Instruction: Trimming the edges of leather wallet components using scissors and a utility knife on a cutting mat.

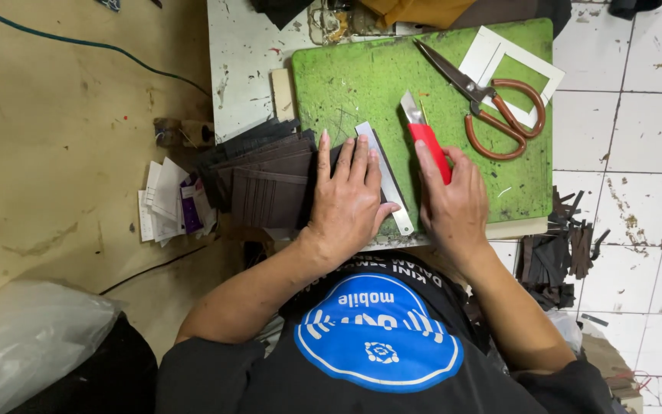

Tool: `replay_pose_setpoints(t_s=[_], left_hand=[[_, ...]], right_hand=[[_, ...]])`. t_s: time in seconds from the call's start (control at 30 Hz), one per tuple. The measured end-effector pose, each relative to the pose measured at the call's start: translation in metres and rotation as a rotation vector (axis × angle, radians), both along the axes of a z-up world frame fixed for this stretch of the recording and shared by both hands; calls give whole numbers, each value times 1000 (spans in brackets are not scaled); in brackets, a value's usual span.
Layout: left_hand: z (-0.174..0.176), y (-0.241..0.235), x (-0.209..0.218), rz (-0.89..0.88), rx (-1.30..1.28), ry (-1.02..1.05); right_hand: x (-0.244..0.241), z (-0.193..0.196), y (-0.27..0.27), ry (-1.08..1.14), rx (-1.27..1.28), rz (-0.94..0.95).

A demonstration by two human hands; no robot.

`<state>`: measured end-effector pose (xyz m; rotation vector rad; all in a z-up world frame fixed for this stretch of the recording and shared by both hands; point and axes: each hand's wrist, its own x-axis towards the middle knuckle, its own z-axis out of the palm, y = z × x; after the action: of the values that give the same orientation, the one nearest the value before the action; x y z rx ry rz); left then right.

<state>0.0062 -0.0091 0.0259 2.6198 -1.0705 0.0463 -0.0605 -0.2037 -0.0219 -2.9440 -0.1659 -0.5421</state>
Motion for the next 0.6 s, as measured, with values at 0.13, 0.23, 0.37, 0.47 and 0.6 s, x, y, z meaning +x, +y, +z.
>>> replay_pose_setpoints(t_s=[0.13,0.23,0.37,0.47,0.6], left_hand=[[-4,3,4,-16,-23,-6],[1,7,14,13,-48,68],[-16,15,16,34,-46,-5],[-19,16,12,31,-69,-55],[-24,14,9,45,-104,-84]], right_hand=[[9,2,-6,-39,-40,-37],[-7,18,8,-121,35,71],[-43,-11,27,-1,196,146],[-42,-15,13,-16,180,141],[-34,-15,-1,-11,155,118]])
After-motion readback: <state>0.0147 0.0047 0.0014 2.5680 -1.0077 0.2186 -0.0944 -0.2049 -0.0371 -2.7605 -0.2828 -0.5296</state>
